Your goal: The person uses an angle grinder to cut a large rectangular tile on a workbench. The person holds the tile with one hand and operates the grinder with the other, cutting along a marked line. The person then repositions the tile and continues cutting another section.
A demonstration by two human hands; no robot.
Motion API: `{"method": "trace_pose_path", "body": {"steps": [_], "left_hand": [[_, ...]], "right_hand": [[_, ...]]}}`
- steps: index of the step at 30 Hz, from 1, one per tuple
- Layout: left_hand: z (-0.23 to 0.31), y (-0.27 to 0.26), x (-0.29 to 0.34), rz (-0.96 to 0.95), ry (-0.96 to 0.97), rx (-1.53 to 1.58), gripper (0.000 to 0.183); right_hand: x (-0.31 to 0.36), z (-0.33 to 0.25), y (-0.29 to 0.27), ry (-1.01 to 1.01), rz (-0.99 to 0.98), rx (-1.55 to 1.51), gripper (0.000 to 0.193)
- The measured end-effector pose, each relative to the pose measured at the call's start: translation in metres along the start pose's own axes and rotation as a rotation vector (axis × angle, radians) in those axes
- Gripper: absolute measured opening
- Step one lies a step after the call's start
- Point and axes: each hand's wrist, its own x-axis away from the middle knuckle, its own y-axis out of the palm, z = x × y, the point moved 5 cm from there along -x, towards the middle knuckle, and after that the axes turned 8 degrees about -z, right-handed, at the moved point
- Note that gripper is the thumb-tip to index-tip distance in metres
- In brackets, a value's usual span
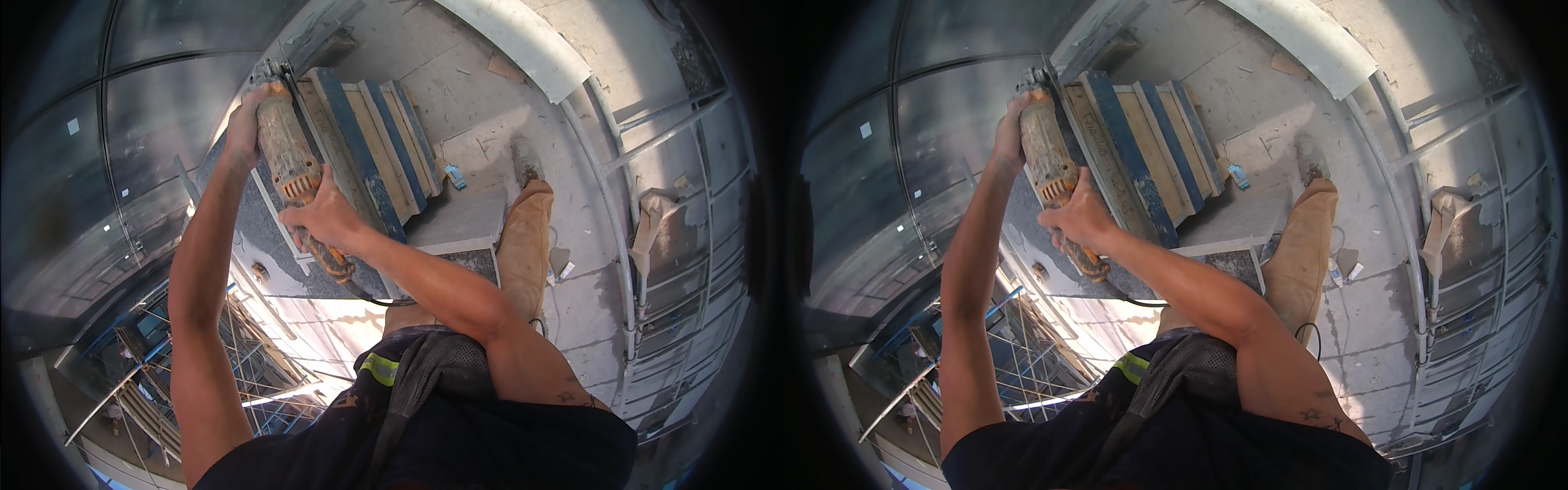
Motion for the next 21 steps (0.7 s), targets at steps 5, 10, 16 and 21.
{"method": "trace_pose_path", "body": {"steps": [5,10,16,21], "left_hand": [[-0.001,0.002,0.007,-0.001,0.001,0.004,0.071],[-0.004,0.007,0.014,0.012,0.008,0.011,0.072],[-0.008,-0.006,0.001,0.007,0.02,-0.021,0.071],[-0.007,-0.008,-0.006,0.048,0.008,-0.047,0.072]], "right_hand": [[0.01,0.001,0.002,0.017,0.027,-0.006,0.081],[0.014,0.005,0.001,0.023,0.02,0.044,0.076],[0.007,0.006,0.0,-0.01,0.021,0.038,0.074],[-0.007,0.004,-0.004,-0.036,-0.001,-0.005,0.083]]}}
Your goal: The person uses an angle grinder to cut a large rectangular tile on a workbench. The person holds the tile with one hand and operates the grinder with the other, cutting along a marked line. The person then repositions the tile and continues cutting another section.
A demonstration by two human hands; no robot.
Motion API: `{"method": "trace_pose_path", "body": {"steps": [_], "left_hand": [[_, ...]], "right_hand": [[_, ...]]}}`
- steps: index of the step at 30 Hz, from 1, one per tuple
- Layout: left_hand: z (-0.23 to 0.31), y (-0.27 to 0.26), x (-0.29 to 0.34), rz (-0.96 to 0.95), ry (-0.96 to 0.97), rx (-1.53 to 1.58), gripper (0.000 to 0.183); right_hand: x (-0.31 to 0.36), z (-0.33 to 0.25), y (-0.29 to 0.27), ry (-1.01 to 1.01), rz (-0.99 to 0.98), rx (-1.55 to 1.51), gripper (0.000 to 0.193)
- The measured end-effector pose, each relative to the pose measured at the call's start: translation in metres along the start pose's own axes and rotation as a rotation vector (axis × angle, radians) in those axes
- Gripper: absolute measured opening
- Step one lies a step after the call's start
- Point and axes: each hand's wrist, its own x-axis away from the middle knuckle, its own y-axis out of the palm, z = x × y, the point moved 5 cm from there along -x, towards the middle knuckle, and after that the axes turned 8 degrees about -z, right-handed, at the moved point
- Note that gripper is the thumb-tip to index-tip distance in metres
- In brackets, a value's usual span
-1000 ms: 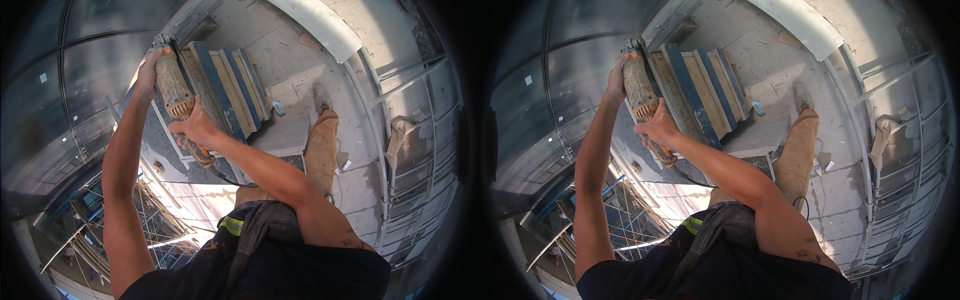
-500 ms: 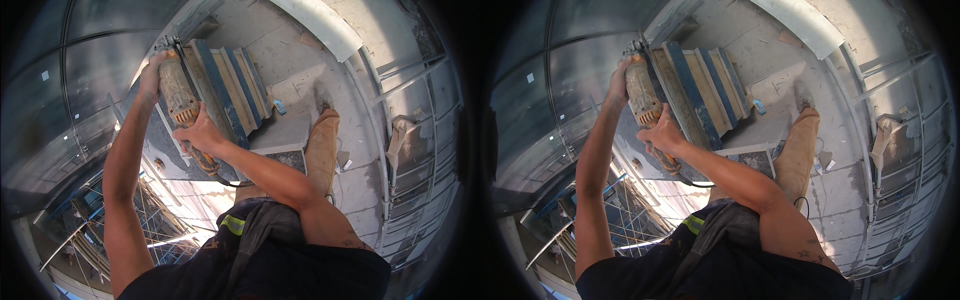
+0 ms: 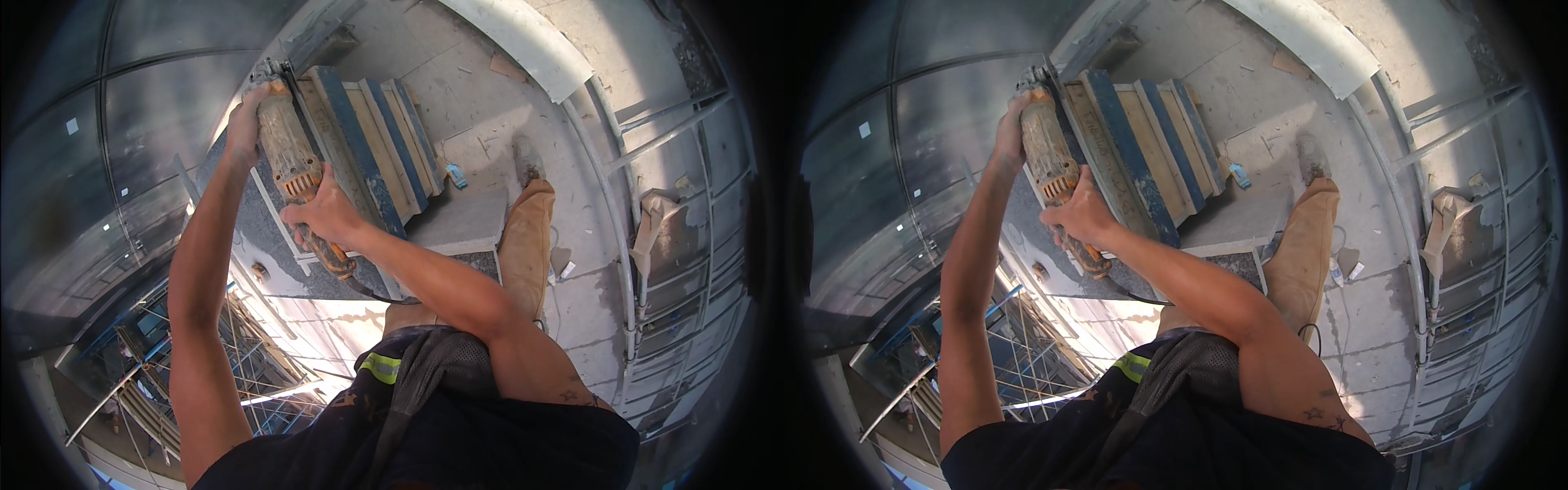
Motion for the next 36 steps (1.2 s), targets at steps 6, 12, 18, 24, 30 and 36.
{"method": "trace_pose_path", "body": {"steps": [6,12,18,24,30,36], "left_hand": [[-0.004,-0.012,-0.014,-0.003,-0.018,-0.027,0.073],[-0.003,-0.003,-0.001,-0.026,-0.016,0.007,0.072],[-0.003,0.004,0.013,-0.04,0.006,0.021,0.067],[-0.004,0.006,0.018,-0.046,0.033,0.018,0.06],[-0.004,0.013,0.028,-0.032,0.046,0.024,0.064],[-0.004,0.005,0.018,-0.005,0.051,-0.009,0.069]], "right_hand": [[-0.007,-0.001,0.0,0.011,-0.003,-0.008,0.076],[0.005,-0.001,0.001,0.015,0.018,0.036,0.083],[0.017,0.002,0.003,0.032,0.035,0.093,0.08],[0.023,0.009,0.004,0.045,0.022,0.045,0.08],[0.032,0.005,0.006,0.068,0.031,0.069,0.08],[0.017,0.009,0.003,0.025,0.026,0.057,0.074]]}}
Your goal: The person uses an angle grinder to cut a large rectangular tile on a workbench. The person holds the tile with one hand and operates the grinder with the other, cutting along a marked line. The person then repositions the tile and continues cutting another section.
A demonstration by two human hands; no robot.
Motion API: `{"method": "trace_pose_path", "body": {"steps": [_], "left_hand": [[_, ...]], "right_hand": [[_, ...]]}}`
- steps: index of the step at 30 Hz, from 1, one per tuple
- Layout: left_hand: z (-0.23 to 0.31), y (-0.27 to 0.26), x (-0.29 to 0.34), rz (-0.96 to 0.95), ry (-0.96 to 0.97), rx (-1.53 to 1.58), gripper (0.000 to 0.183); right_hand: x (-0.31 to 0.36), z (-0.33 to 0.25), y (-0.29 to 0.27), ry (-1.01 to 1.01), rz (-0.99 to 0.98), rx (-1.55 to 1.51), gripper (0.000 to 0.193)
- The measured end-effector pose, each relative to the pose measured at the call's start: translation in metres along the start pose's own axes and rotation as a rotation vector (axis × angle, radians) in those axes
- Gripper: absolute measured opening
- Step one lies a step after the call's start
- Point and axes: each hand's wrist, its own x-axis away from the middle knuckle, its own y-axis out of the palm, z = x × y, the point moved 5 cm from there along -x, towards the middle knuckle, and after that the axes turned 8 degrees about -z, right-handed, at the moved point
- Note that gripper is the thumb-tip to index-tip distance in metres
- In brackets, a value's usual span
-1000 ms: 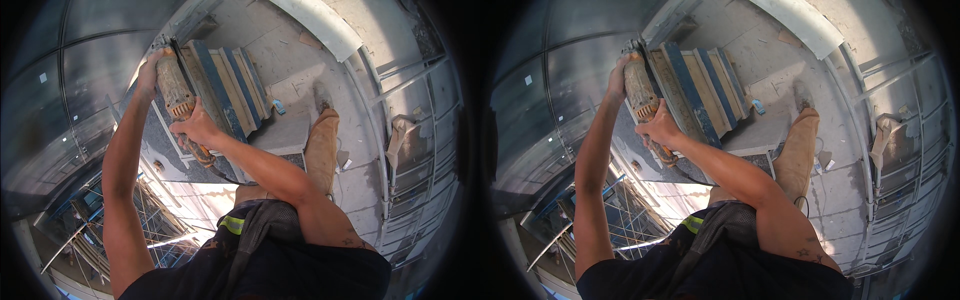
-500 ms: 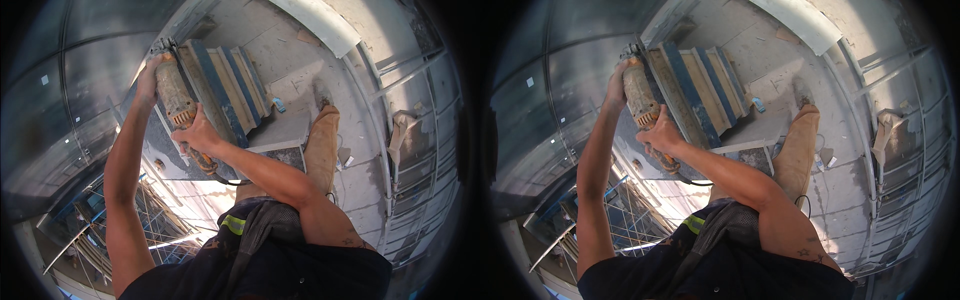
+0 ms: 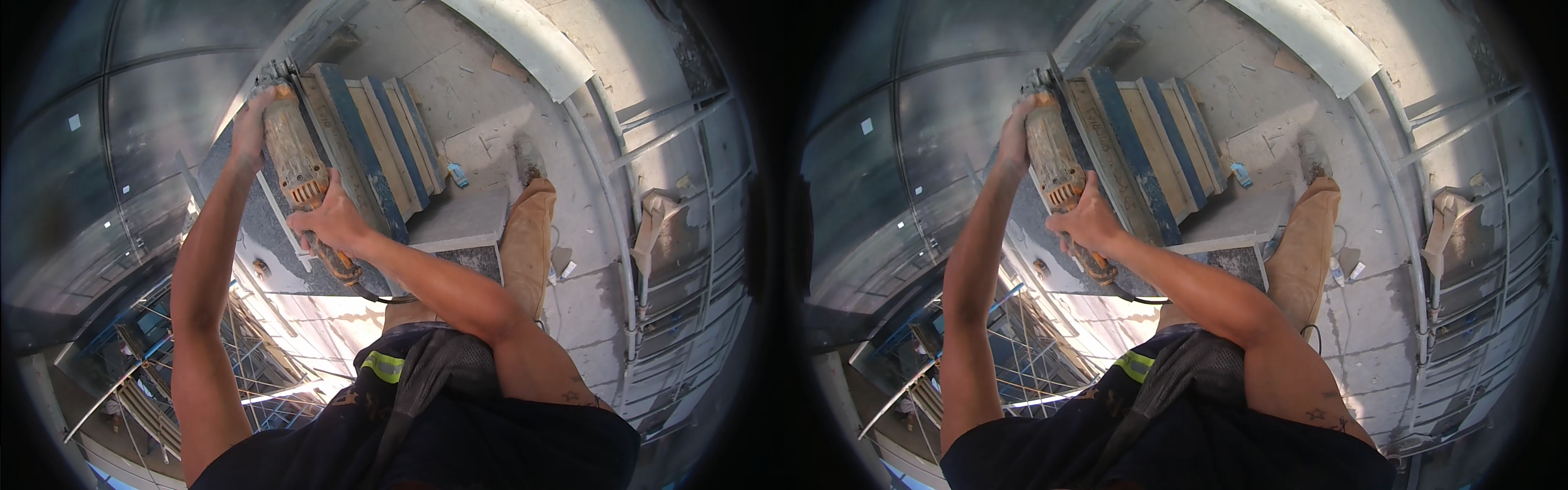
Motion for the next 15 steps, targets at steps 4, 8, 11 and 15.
{"method": "trace_pose_path", "body": {"steps": [4,8,11,15], "left_hand": [[-0.001,-0.003,-0.013,0.013,-0.039,-0.004,0.076],[-0.004,-0.011,-0.023,0.009,-0.056,-0.03,0.078],[-0.006,-0.012,-0.023,0.012,-0.059,-0.031,0.077],[-0.005,-0.004,-0.012,-0.009,-0.03,0.003,0.071]], "right_hand": [[-0.014,-0.001,-0.003,0.008,-0.004,-0.017,0.074],[-0.02,-0.002,-0.004,0.005,-0.009,-0.02,0.076],[-0.016,-0.005,-0.004,0.024,-0.01,-0.004,0.084],[-0.005,-0.002,-0.002,0.025,0.008,0.02,0.078]]}}
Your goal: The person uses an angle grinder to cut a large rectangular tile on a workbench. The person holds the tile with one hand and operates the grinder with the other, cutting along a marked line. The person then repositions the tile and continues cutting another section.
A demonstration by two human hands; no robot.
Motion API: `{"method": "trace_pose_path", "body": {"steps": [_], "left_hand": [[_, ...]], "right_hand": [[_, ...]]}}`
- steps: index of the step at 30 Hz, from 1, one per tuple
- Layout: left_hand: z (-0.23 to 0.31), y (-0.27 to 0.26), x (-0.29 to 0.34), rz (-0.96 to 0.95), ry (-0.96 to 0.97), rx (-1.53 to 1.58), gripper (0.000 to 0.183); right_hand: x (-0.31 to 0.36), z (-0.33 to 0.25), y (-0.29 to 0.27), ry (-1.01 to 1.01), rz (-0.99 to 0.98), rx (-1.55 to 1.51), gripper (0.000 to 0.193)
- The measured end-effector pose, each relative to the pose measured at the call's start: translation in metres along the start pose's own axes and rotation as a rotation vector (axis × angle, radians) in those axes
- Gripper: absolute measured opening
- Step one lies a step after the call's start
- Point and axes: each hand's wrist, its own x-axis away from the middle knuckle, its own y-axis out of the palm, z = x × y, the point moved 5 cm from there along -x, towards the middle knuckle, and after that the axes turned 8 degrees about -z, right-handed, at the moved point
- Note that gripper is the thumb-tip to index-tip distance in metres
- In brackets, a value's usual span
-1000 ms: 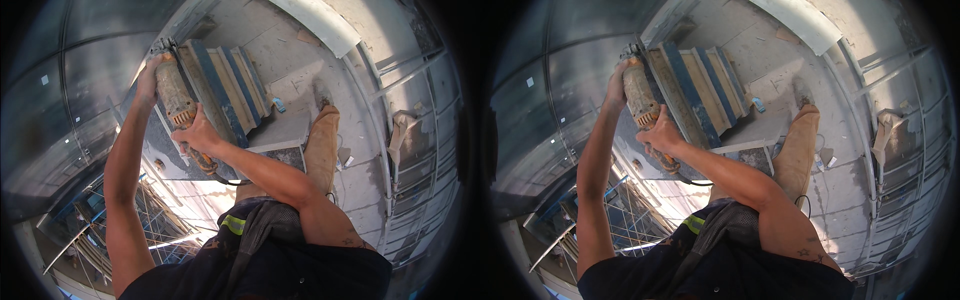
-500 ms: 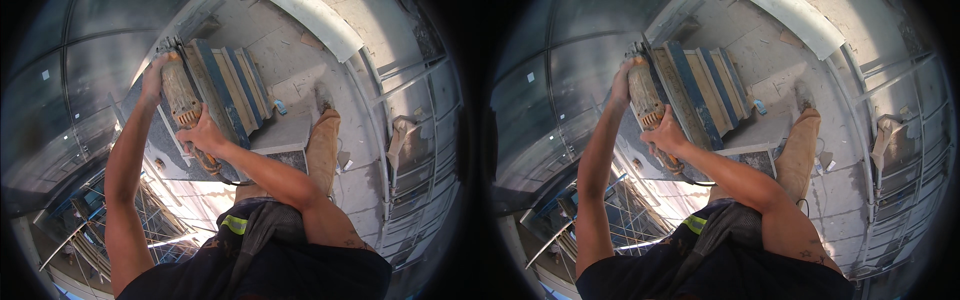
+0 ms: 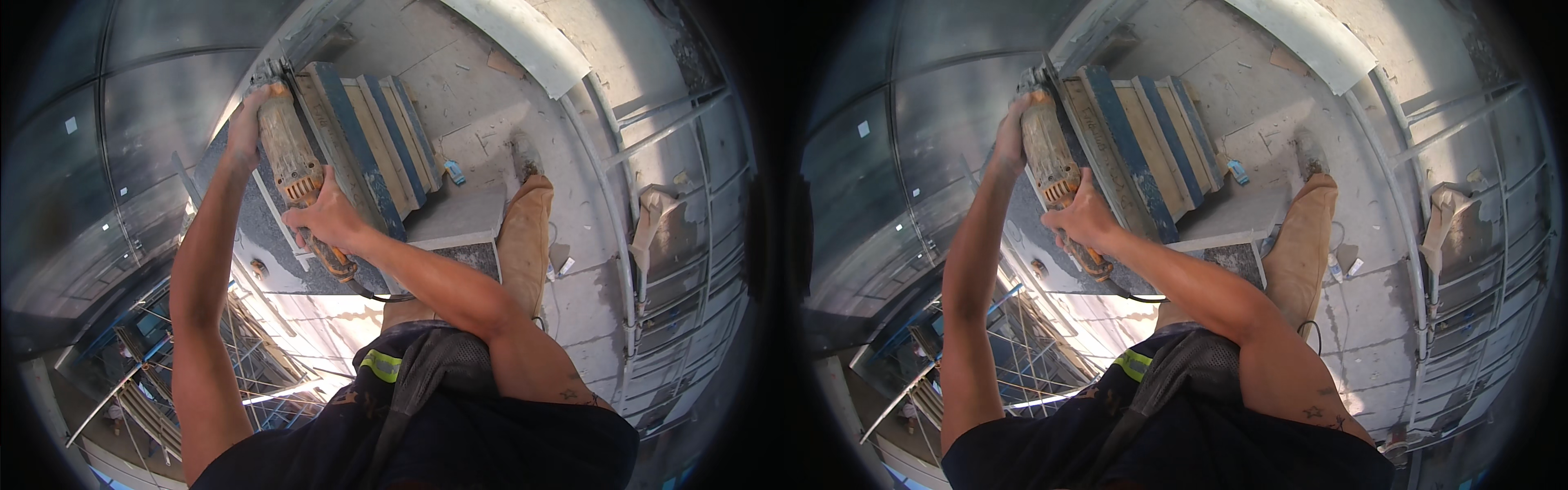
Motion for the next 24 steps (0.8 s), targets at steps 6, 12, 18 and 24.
{"method": "trace_pose_path", "body": {"steps": [6,12,18,24], "left_hand": [[0.003,0.01,0.016,-0.029,0.017,0.02,0.059],[0.0,0.009,0.025,0.002,0.025,0.042,0.062],[0.006,0.018,0.029,-0.01,0.038,0.038,0.064],[0.003,0.007,0.01,0.041,0.026,-0.018,0.069]], "right_hand": [[0.012,0.003,0.003,0.004,0.007,-0.01,0.072],[0.024,0.003,0.005,0.02,0.0,-0.028,0.076],[0.021,0.004,0.002,0.004,-0.015,-0.051,0.077],[0.005,0.001,-0.005,-0.011,-0.036,-0.044,0.076]]}}
